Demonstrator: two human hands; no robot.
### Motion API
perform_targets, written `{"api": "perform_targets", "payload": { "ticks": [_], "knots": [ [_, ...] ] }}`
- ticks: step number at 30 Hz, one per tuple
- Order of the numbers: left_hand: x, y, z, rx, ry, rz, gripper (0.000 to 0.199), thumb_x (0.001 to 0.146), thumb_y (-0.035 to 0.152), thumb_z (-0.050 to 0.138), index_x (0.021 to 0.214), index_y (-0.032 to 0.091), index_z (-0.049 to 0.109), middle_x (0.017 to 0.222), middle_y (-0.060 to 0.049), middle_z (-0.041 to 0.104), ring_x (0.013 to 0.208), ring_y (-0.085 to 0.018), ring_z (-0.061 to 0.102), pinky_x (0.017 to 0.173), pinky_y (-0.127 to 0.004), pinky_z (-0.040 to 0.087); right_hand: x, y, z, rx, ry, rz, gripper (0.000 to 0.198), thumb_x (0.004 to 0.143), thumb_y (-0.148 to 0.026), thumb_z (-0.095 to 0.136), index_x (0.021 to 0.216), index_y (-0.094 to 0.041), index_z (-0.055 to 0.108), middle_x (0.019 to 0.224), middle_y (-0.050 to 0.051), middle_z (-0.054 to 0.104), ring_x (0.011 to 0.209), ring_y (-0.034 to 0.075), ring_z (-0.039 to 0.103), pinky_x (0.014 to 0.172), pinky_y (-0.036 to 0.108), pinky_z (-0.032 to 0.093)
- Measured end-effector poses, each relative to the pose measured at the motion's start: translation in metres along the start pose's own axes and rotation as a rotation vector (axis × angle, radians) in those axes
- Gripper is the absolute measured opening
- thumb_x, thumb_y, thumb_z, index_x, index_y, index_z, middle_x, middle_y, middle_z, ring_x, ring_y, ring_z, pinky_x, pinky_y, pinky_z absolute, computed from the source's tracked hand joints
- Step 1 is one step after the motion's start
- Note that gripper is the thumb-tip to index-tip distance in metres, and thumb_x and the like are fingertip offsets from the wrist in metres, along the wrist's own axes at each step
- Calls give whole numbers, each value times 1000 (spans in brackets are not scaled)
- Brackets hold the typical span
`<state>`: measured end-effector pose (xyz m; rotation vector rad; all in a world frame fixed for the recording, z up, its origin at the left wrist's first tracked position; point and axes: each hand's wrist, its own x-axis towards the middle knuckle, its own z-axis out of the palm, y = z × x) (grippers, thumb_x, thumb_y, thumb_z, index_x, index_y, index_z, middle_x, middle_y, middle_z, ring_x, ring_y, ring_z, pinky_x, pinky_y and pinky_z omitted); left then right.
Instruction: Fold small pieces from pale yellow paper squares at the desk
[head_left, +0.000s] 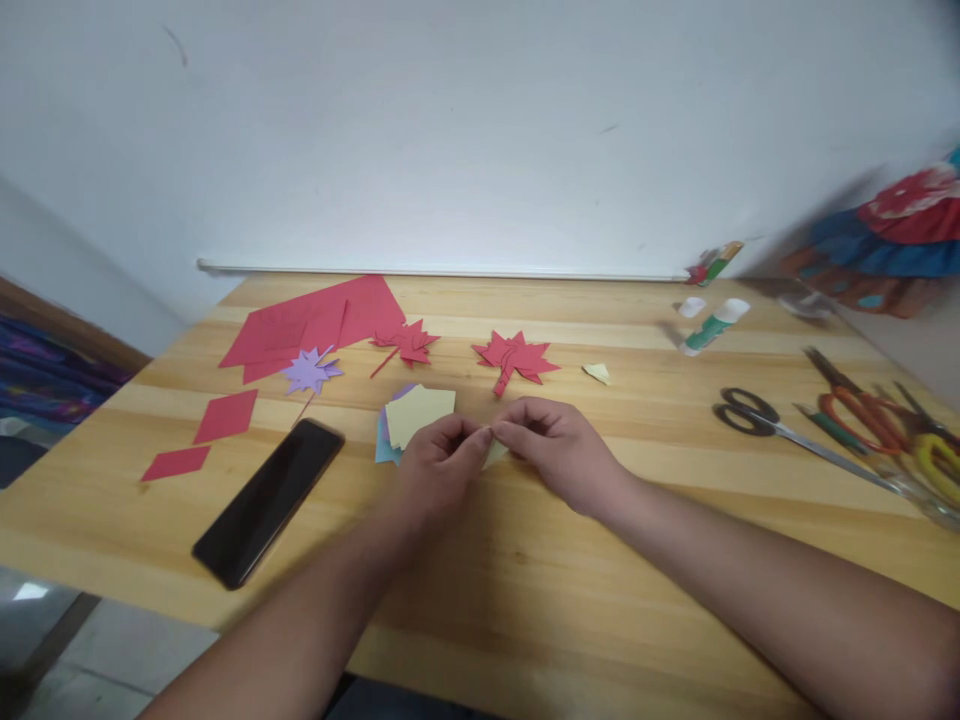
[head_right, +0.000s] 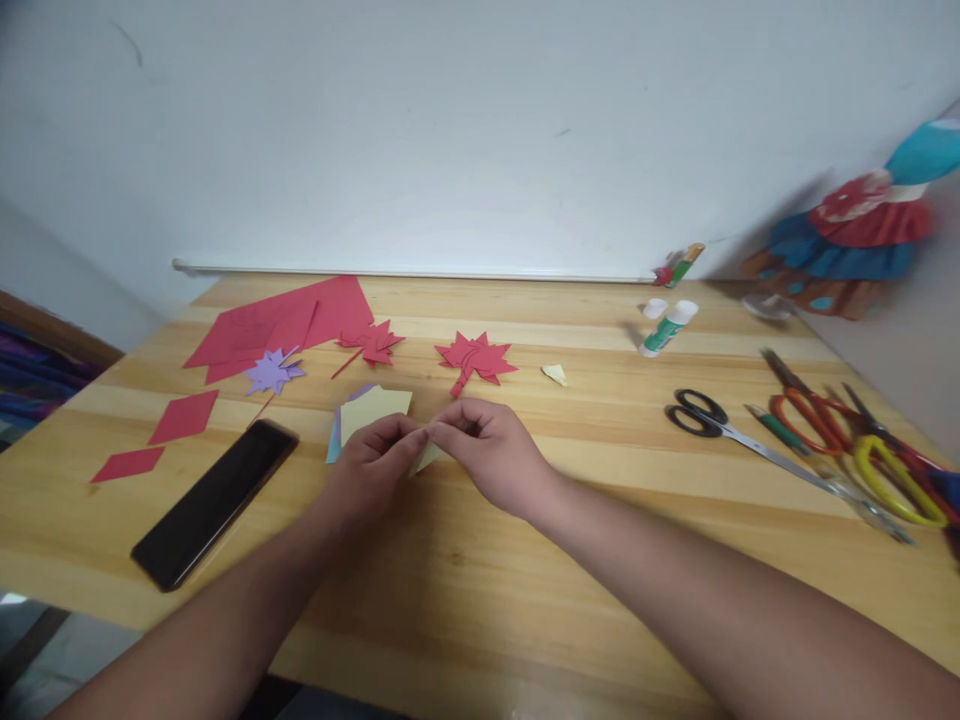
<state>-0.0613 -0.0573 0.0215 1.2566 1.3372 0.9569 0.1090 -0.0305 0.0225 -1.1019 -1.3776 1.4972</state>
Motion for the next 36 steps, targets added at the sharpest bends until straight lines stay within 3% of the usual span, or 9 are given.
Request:
{"api": "perform_targets", "payload": {
  "ticks": [5,20,28,32,36],
  "knots": [
    [-2,1,0,53,33,25,31,86,47,63,73,19,62,68,3,54,67,-14,47,64,-27,37,-1,1,1,-85,10,-12,36,76,-53,77,67,-22,60,61,-4,51,56,11,40,52,27,34],
    [1,0,4,174,-54,-59,30,87,47,63,76,19,62,67,3,52,63,-14,42,59,-28,32,1,7,1,-59,174,-81,23,75,-42,73,69,-23,61,63,-3,53,61,14,46,57,29,38],
    [-1,-3,3,173,-11,-79,25,85,44,65,77,20,66,70,0,60,69,-17,51,63,-29,37,20,7,-27,46,400,-100,24,80,-40,74,70,-23,60,59,-5,50,56,13,42,56,29,32],
    [1,-8,5,64,52,-55,26,82,45,71,87,20,70,80,-2,68,76,-18,60,69,-29,44,22,6,-28,31,363,-115,22,78,-40,75,70,-22,63,60,-4,54,56,13,43,56,29,33],
    [1,-8,7,-95,0,-30,32,78,44,77,97,19,71,88,-4,73,79,-18,65,74,-30,50,12,4,-14,0,244,-95,23,75,-42,77,70,-22,65,62,-3,55,59,14,45,58,29,37]
  ]
}}
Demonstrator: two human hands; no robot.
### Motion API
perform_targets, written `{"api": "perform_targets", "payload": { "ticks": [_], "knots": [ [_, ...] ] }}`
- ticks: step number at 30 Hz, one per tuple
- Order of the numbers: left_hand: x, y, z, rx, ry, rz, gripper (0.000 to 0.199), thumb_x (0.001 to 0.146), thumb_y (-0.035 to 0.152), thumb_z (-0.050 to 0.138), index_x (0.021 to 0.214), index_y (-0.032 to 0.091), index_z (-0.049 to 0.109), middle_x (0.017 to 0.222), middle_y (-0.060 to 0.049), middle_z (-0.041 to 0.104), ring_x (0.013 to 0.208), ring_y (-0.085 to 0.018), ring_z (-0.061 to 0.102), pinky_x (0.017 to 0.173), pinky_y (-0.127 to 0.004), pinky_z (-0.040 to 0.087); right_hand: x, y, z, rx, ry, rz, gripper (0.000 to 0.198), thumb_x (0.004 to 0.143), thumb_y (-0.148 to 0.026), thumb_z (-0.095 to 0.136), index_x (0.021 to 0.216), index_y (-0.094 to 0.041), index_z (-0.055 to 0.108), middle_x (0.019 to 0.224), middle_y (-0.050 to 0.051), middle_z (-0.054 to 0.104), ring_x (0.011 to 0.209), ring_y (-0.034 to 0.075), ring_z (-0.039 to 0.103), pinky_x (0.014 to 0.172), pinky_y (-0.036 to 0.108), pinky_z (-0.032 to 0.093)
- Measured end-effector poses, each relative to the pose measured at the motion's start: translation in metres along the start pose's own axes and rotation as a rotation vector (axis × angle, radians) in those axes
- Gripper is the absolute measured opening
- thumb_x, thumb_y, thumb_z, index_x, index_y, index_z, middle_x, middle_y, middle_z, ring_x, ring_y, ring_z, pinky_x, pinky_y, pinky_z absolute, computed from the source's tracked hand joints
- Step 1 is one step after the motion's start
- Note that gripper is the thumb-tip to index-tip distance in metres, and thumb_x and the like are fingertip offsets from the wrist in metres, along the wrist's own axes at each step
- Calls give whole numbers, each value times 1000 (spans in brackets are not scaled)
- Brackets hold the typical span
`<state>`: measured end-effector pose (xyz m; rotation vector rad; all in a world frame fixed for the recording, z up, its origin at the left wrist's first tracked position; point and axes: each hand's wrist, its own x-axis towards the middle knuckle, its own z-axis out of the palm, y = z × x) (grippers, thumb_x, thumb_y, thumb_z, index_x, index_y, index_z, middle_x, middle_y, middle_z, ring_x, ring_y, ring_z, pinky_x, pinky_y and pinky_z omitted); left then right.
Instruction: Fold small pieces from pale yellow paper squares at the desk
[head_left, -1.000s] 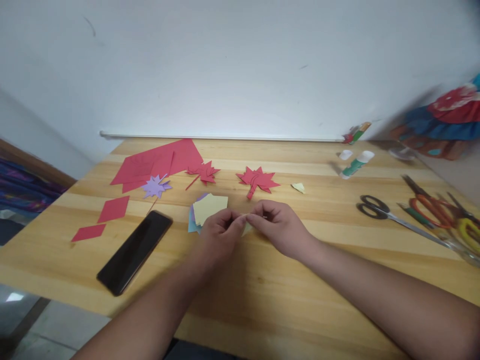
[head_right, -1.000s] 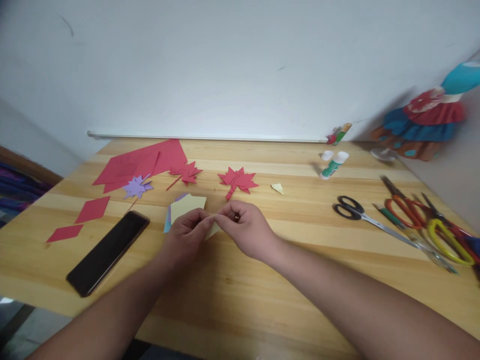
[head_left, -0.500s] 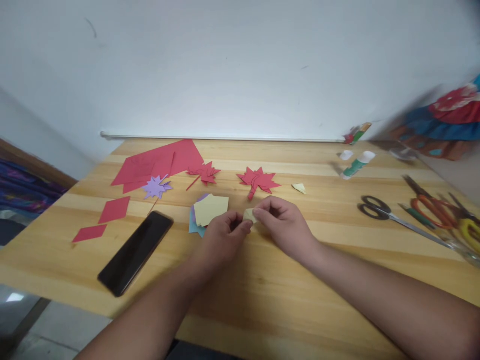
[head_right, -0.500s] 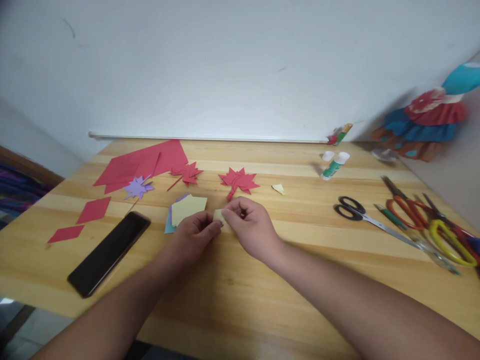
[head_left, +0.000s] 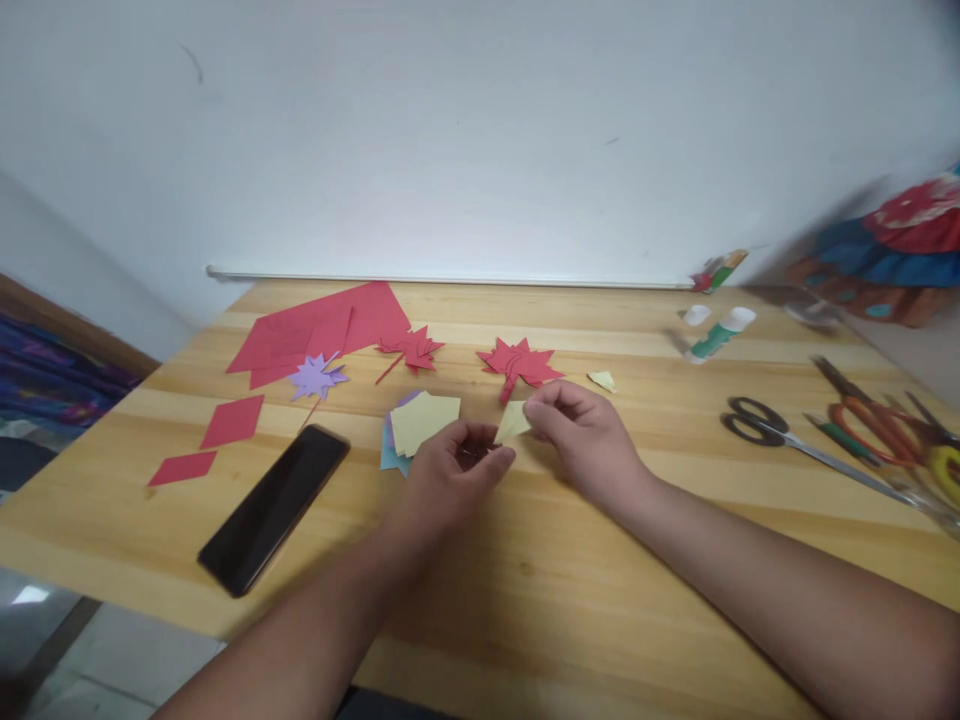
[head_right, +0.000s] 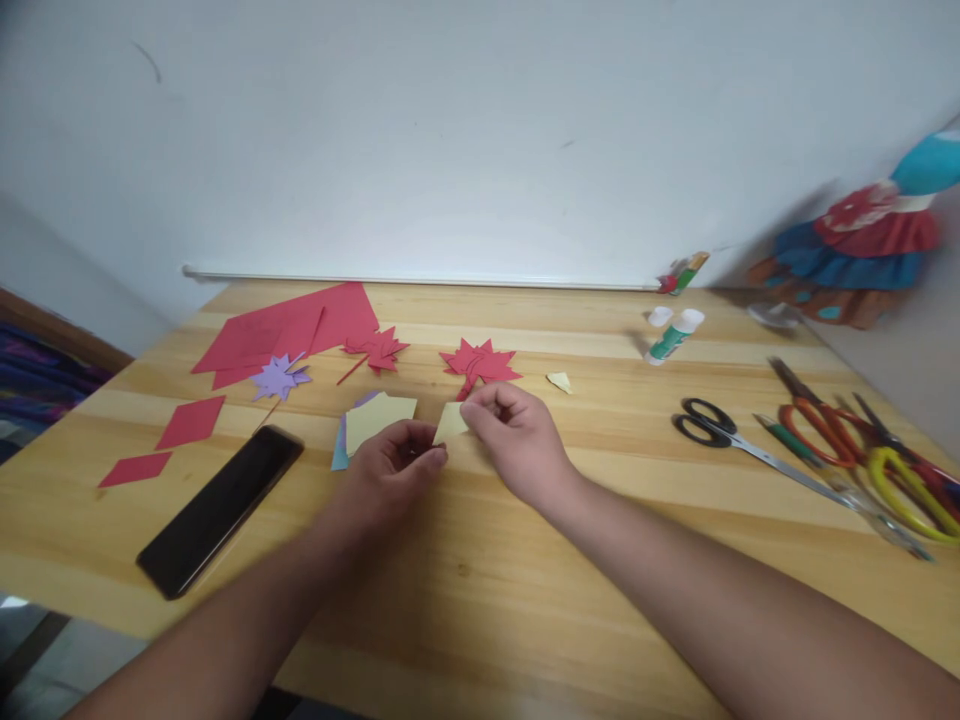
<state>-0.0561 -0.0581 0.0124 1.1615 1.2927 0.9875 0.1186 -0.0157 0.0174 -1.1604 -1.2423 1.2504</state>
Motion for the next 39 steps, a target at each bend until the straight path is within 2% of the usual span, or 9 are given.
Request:
{"api": "perform_targets", "payload": {
  "ticks": [4,6,11,14,20,31,34,39],
  "knots": [
    [-1,6,1,97,70,-21,24,79,43,73,79,19,68,70,0,65,65,-15,57,64,-28,44,-9,-3,6,-24,-54,5,24,73,-44,76,70,-22,65,62,-3,53,60,14,45,57,29,39],
    [-1,8,1,125,74,-34,24,80,43,71,77,19,67,65,1,62,63,-15,55,62,-28,43,-9,-3,6,-35,-51,4,25,74,-44,76,70,-22,64,62,-3,53,60,14,45,57,29,39],
    [-1,5,1,55,7,4,35,90,50,58,80,18,69,73,-4,68,70,-18,61,69,-31,50,-6,-1,4,-35,-6,29,28,76,-47,75,71,-22,64,62,-3,54,60,14,45,58,29,39],
    [0,2,0,0,15,43,41,93,53,53,83,17,71,78,-6,71,70,-18,62,71,-33,51,-5,-1,4,-34,-23,38,28,76,-47,75,71,-22,65,61,-3,54,59,14,45,57,29,38],
    [1,3,0,80,33,23,34,89,48,61,72,19,65,66,-3,65,67,-18,60,66,-30,47,-6,-2,6,-26,-76,40,26,74,-45,77,70,-22,64,60,-4,52,57,13,44,56,29,38],
    [3,2,-4,150,8,-49,35,85,51,64,75,18,70,65,-2,65,60,-15,54,59,-28,41,-8,4,4,-125,-53,-54,21,79,-39,74,72,-22,64,65,-2,57,61,14,49,59,29,40],
    [2,4,-4,162,8,-57,36,85,51,63,72,18,69,63,-2,63,58,-15,53,58,-28,39,-9,6,3,-140,-64,-44,21,81,-39,73,75,-21,64,64,-3,56,59,13,47,56,28,38],
    [-1,7,0,121,-39,-52,29,80,46,68,81,17,71,71,-2,66,66,-16,56,65,-29,42,-12,7,4,-162,-94,-51,21,84,-40,72,77,-21,66,62,-3,56,57,13,47,53,27,38]
  ]
}}
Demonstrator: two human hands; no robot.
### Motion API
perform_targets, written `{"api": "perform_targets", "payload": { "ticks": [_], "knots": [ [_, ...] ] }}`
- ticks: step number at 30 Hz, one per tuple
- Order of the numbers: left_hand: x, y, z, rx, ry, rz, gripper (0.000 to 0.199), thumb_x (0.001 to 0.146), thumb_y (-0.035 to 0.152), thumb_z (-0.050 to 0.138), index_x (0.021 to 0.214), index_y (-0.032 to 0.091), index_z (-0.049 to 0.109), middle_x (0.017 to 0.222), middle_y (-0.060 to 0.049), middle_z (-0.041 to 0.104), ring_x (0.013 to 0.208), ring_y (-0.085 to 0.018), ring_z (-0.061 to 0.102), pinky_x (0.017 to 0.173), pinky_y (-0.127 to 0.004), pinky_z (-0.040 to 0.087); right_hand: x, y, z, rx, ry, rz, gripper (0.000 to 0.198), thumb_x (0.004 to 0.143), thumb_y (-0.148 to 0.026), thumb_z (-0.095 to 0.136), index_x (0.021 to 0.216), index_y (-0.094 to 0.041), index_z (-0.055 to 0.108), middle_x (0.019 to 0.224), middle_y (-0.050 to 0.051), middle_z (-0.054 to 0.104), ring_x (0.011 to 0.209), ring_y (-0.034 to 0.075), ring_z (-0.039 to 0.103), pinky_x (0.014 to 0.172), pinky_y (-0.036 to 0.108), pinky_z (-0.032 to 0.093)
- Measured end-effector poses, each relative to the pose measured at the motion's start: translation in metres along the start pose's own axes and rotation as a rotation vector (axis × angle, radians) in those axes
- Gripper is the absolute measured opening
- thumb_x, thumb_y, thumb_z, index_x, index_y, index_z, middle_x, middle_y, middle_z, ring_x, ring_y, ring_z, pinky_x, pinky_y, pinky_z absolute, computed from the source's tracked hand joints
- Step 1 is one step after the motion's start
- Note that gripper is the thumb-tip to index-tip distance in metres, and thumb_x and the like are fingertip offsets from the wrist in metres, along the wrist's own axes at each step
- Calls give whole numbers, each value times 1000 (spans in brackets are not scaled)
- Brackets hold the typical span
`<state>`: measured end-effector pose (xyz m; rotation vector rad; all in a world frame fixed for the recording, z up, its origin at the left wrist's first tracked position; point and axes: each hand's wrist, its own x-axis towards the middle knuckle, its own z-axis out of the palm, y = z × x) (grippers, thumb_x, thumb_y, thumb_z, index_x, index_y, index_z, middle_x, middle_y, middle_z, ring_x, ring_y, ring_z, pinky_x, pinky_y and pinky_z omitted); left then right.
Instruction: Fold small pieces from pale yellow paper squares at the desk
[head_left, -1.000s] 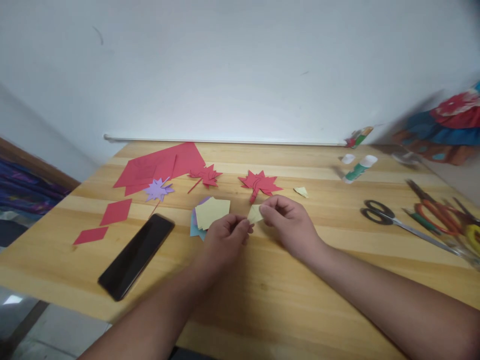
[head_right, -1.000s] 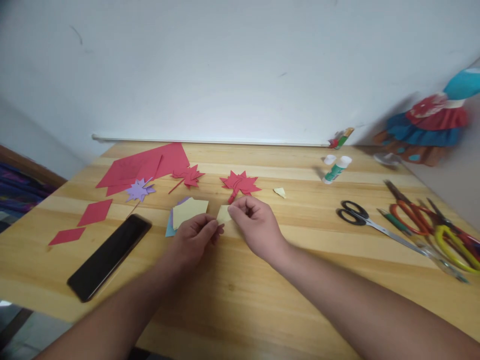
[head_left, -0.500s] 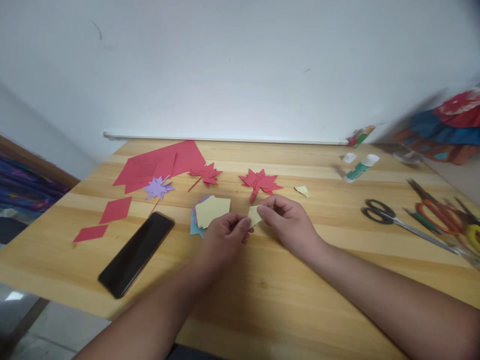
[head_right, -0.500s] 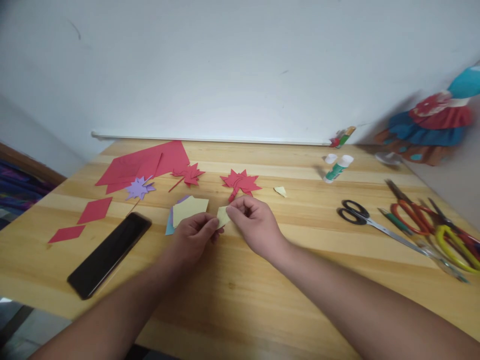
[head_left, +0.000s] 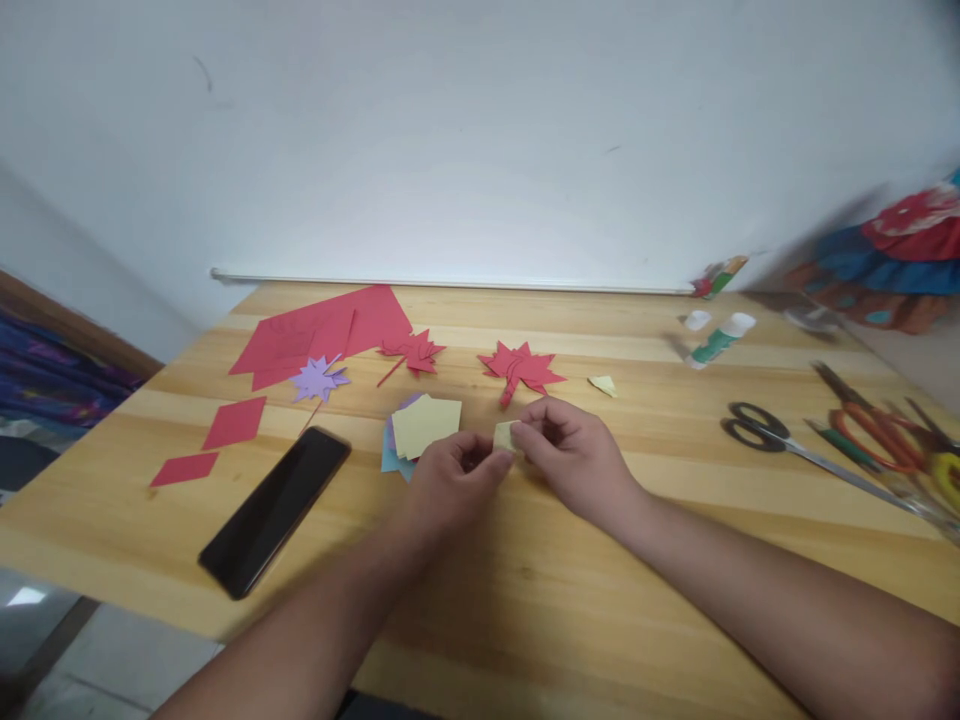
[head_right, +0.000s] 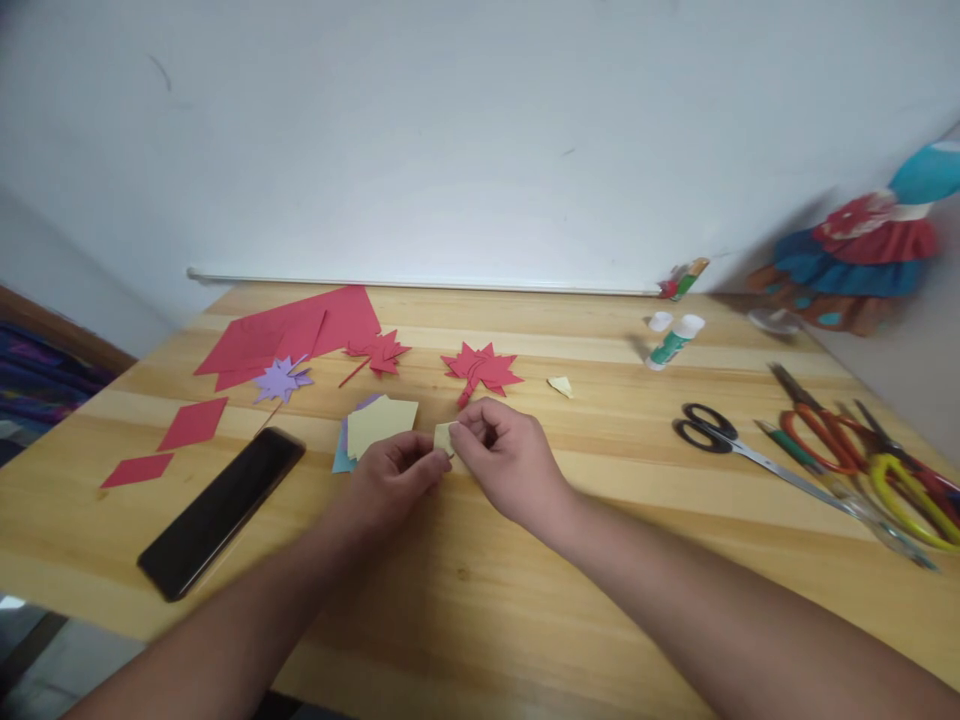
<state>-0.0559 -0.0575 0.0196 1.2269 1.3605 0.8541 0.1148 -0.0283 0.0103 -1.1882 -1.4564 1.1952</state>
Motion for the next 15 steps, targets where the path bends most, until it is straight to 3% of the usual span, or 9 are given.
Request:
{"api": "perform_targets", "payload": {
  "ticks": [7,13,15],
  "knots": [
    [-1,-2,0,151,92,22,30,78,48,70,78,17,69,70,0,60,66,-15,49,62,-30,36,-2,0,3,37,1,23,23,85,-43,73,80,-21,66,62,-3,57,56,13,48,53,27,39],
    [-1,-1,0,103,89,23,30,79,46,72,73,17,68,65,3,55,62,-13,44,59,-28,33,0,0,3,66,-20,30,24,79,-41,78,90,-21,70,64,-4,59,57,13,49,54,27,39],
    [-2,0,0,72,76,21,28,79,44,73,73,18,69,64,3,56,61,-13,44,59,-27,33,1,-1,4,79,-46,26,24,79,-42,77,85,-20,69,63,-4,57,56,12,47,53,27,37]
  ]
}}
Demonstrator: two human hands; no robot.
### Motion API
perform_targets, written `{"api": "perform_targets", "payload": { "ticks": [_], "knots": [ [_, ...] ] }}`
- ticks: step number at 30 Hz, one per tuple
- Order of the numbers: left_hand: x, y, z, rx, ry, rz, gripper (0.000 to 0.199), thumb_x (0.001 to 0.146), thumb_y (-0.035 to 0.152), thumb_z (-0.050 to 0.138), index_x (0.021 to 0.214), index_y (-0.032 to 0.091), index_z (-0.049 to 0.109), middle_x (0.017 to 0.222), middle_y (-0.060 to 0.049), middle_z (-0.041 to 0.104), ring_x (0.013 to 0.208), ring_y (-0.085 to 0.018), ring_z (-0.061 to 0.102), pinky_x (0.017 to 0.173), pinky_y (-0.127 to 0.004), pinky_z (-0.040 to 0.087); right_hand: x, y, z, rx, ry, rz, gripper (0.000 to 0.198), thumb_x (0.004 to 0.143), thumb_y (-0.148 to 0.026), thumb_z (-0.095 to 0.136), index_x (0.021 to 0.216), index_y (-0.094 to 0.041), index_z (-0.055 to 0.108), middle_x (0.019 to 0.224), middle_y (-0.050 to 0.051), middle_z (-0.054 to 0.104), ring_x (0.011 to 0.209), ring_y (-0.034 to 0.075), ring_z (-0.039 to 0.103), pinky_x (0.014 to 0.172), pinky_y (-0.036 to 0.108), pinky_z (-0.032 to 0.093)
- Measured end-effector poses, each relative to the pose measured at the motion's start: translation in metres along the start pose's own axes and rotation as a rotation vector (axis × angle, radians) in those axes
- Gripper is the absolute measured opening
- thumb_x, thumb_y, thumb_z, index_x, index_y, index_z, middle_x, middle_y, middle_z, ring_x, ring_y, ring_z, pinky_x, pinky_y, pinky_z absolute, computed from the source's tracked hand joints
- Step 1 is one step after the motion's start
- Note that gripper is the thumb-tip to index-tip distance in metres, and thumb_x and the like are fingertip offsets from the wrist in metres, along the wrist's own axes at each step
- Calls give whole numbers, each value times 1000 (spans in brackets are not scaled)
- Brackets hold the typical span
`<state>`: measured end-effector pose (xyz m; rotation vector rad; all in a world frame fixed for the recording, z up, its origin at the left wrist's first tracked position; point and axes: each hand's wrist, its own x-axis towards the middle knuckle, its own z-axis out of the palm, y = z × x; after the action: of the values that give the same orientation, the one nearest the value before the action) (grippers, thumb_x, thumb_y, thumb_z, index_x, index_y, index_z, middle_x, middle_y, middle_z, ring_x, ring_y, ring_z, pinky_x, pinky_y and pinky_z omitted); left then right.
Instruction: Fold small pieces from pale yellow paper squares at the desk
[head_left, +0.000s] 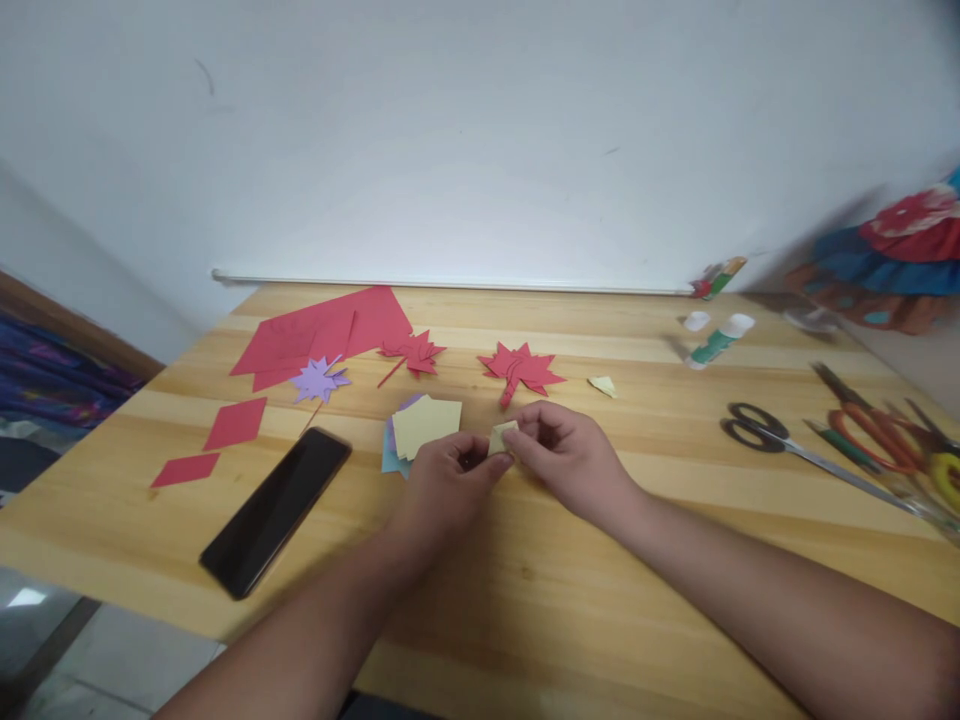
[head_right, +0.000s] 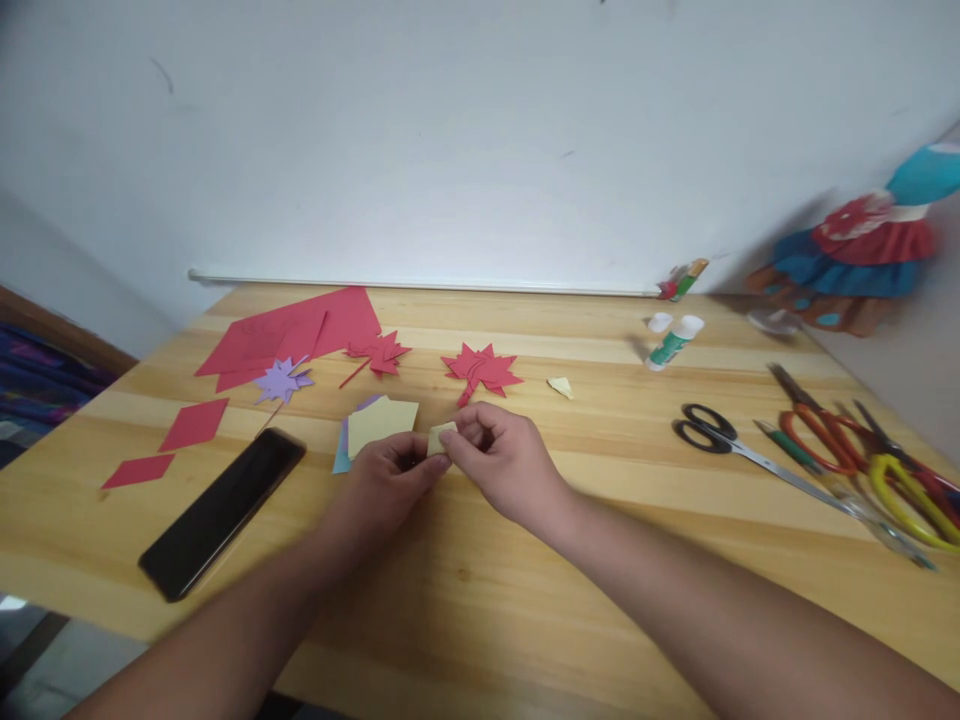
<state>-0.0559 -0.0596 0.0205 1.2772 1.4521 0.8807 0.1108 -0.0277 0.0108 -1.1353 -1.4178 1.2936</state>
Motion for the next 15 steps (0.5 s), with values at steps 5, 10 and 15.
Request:
{"api": "perform_targets", "payload": {
  "ticks": [5,10,15],
  "knots": [
    [0,2,0,-37,-11,-25,23,79,40,74,75,18,73,65,2,61,61,-13,48,60,-27,36,1,-3,1,39,-14,5,27,78,-44,75,71,-21,63,60,-5,51,53,10,42,51,26,35],
    [1,-1,-1,-4,-33,-3,25,81,42,72,75,18,73,67,2,61,63,-13,48,61,-27,36,1,-5,1,32,-18,0,25,78,-43,76,73,-21,66,60,-5,51,54,11,43,52,26,36],
    [1,-1,-1,29,-39,-4,28,81,44,71,70,18,67,63,3,55,61,-13,44,58,-27,32,2,-3,0,11,17,-23,24,79,-43,76,74,-20,69,61,-4,55,56,12,47,55,27,39]
  ]
}}
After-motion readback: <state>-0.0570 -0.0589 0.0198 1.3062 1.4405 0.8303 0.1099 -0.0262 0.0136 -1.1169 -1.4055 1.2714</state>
